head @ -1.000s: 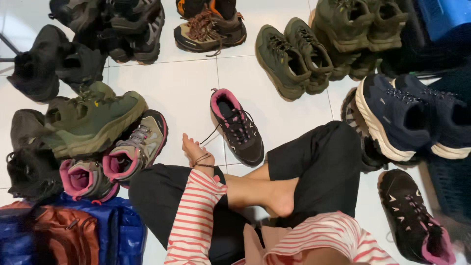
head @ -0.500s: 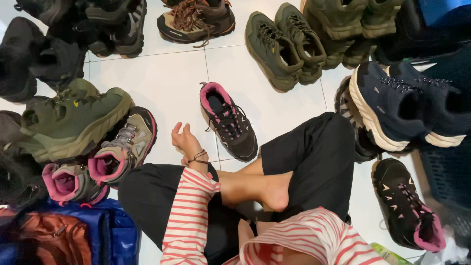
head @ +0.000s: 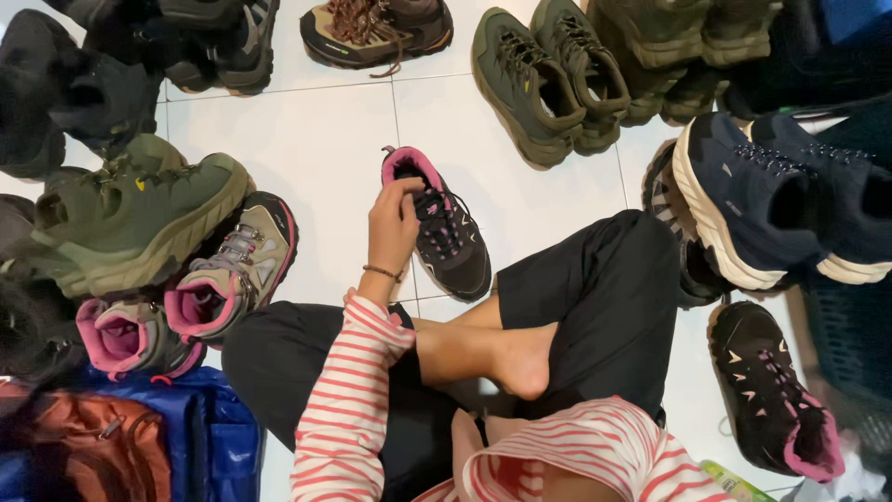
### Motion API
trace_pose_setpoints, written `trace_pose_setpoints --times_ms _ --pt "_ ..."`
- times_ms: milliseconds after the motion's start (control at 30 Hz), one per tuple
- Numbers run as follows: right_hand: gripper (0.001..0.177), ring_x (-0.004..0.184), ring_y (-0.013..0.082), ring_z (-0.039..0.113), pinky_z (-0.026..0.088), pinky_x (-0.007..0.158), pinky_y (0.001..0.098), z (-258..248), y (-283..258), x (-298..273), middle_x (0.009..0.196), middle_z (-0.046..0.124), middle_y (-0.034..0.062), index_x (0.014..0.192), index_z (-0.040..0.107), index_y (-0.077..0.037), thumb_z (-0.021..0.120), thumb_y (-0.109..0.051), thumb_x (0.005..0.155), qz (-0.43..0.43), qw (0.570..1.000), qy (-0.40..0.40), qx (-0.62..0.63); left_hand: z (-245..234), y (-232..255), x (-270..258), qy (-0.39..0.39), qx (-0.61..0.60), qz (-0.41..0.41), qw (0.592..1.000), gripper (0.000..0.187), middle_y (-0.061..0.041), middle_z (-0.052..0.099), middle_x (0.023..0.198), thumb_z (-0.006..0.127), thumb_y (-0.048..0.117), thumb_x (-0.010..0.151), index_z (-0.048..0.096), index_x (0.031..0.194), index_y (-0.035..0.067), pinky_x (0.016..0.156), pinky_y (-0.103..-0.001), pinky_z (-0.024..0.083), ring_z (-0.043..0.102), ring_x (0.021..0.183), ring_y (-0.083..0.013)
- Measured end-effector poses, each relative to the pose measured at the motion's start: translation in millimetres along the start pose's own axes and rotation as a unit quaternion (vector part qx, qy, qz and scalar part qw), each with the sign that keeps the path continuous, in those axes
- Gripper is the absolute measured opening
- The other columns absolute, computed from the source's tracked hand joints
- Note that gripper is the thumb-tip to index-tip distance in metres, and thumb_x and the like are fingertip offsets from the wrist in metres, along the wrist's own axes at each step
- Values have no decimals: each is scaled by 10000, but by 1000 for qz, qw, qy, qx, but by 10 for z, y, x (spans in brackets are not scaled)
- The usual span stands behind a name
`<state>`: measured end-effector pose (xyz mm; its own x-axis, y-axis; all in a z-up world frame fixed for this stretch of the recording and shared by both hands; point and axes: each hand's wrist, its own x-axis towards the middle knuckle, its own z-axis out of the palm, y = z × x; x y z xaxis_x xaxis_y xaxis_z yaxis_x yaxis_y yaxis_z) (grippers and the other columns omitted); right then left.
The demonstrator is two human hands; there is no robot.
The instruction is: The person unlaces a shoe by hand while sitting on the floor among several pairs of shoes, pulling the laces through the eyelets.
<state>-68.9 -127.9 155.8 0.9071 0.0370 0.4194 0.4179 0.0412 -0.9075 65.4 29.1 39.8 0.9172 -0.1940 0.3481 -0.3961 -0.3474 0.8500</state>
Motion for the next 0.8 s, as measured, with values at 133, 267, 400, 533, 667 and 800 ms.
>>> trace_pose_setpoints --times_ms 133,267,400,533,667,800 --pt "260 784 183 598 522 851 402 22 83 5 770 616 -35 787 598 -174 686 -354 954 3 998 1 -68 122 -348 246 -186 151 -100 966 244 -76 716 1176 498 161 1045 651 1235 172 982 -504 527 681 1127 -328" --pt "222 819 182 611 525 846 383 -24 237 -33 801 635 -41 809 618 -177 709 -326 946 7 990 -2 -138 313 -595 427 -309 290 -140 895 455 -117 732 1158 691 321 916 605 1314 117 887 -541 576 709 1086 -355" --pt "186 853 182 624 528 841 364 -2 421 -79 832 655 -48 831 639 -179 733 -299 937 8 980 -6 -200 480 -749 588 -391 367 -142 832 351 -172 753 1028 709 370 873 760 1103 109 844 -567 582 729 1021 -403" --pt "152 888 181 637 530 836 345 4 658 -109 862 674 -54 853 659 -181 756 -271 929 0 965 -18 -260 348 -666 691 -401 298 -142 855 247 -192 748 1037 677 205 851 738 1067 101 881 -586 565 715 1030 -452" --pt "253 1114 291 540 479 952 456 -8 1173 -392 1117 581 56 1103 608 -145 743 -279 936 49 925 -70 -371 235 -639 664 -417 248 -137 864 349 -178 721 1156 631 151 838 684 1183 145 1001 -544 515 661 1169 -422" --pt "615 1370 472 397 397 1092 612 -26 1435 -669 1474 350 248 1540 405 -206 643 -239 974 142 830 -174 -510 -14 -436 616 -427 129 -163 880 344 -218 690 1221 630 137 878 638 1222 132 1065 -537 471 604 1244 -448"
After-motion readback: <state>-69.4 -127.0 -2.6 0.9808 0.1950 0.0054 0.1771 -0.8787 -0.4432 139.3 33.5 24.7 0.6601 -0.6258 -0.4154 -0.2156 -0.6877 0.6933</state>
